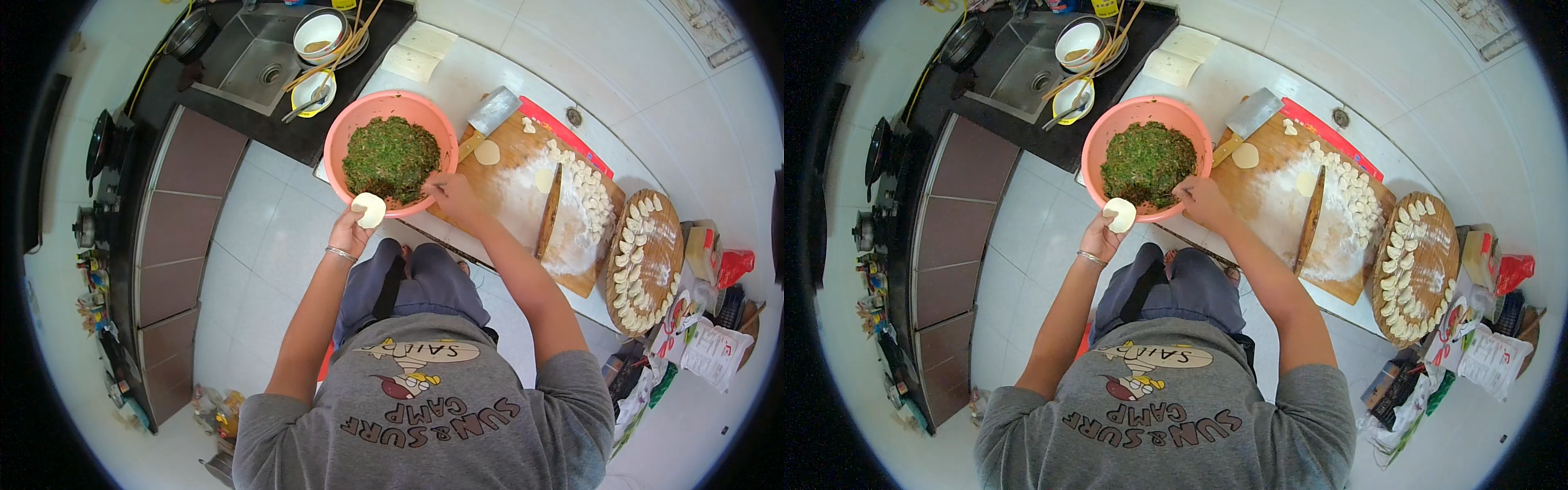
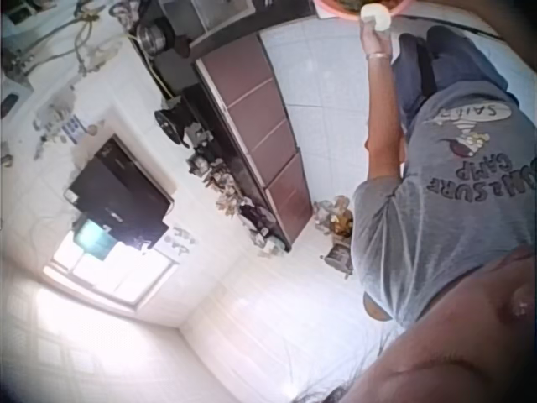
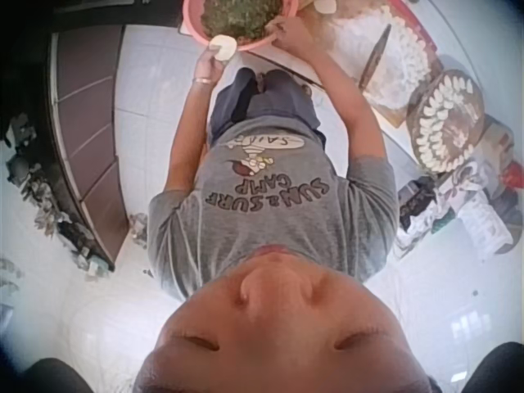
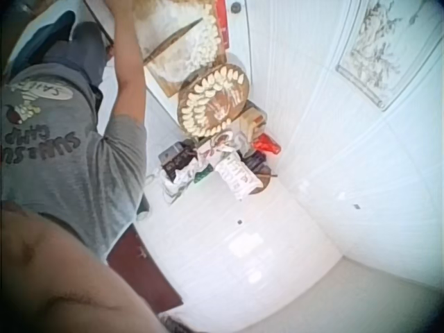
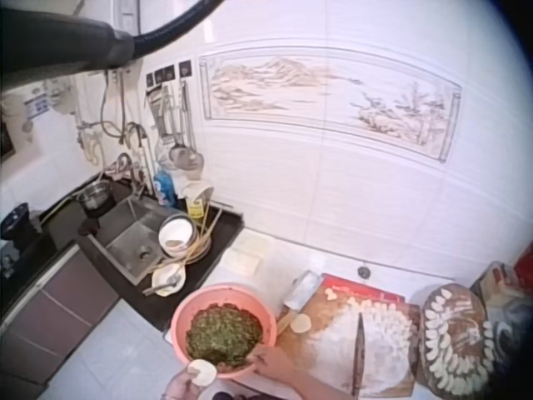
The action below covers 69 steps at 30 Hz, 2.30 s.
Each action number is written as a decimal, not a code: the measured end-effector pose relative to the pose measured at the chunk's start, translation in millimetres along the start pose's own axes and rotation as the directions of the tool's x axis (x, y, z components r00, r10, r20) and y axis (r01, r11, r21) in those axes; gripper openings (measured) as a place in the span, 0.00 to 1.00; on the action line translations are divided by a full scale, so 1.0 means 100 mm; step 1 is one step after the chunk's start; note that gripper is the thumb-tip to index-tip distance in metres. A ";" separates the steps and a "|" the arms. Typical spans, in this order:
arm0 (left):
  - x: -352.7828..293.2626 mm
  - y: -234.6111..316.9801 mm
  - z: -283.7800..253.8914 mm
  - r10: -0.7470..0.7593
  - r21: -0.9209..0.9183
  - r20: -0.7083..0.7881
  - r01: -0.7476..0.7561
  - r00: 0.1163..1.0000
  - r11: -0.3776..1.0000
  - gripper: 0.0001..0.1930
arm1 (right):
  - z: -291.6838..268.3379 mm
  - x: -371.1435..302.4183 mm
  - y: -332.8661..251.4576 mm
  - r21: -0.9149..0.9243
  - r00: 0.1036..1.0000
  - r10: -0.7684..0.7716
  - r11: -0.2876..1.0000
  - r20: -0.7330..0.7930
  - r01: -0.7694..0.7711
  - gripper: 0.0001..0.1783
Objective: The person prepares dumplings by scooping a green vegetable filling onto circular dough wrappers and folding them into crescent shapes. The finished dumplings are placed in neat rows on a large wooden tray. The person uses a spoon to transfer the filling and their hands to seal the dough.
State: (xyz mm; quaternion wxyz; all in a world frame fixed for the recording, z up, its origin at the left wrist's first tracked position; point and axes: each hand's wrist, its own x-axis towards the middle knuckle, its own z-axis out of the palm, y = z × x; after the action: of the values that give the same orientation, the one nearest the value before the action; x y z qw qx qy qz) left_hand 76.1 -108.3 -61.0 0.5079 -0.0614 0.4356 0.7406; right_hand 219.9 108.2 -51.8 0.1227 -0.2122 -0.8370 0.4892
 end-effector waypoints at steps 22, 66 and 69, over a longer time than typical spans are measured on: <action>0.04 0.22 1.03 -0.126 -0.218 0.279 0.191 0.952 0.957 0.31 | -0.67 -0.29 -0.40 0.756 0.968 0.125 0.649 -0.218 0.086 0.11; -0.08 0.39 1.52 -0.262 -0.018 0.403 0.294 0.877 0.956 0.29 | -0.37 -0.67 0.23 0.413 0.710 0.511 0.849 -0.484 -0.329 0.19; -0.18 0.27 1.77 -0.309 0.046 0.452 0.324 0.837 0.945 0.29 | -0.69 -0.89 -0.16 0.248 0.729 0.268 0.959 -0.629 -0.138 0.18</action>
State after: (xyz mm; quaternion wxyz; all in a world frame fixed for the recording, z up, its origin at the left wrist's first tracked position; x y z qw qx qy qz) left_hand 125.4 1.4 72.8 0.7095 0.0336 0.2768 0.6472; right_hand 322.6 112.1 -3.8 0.3733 -0.4487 -0.6628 0.4691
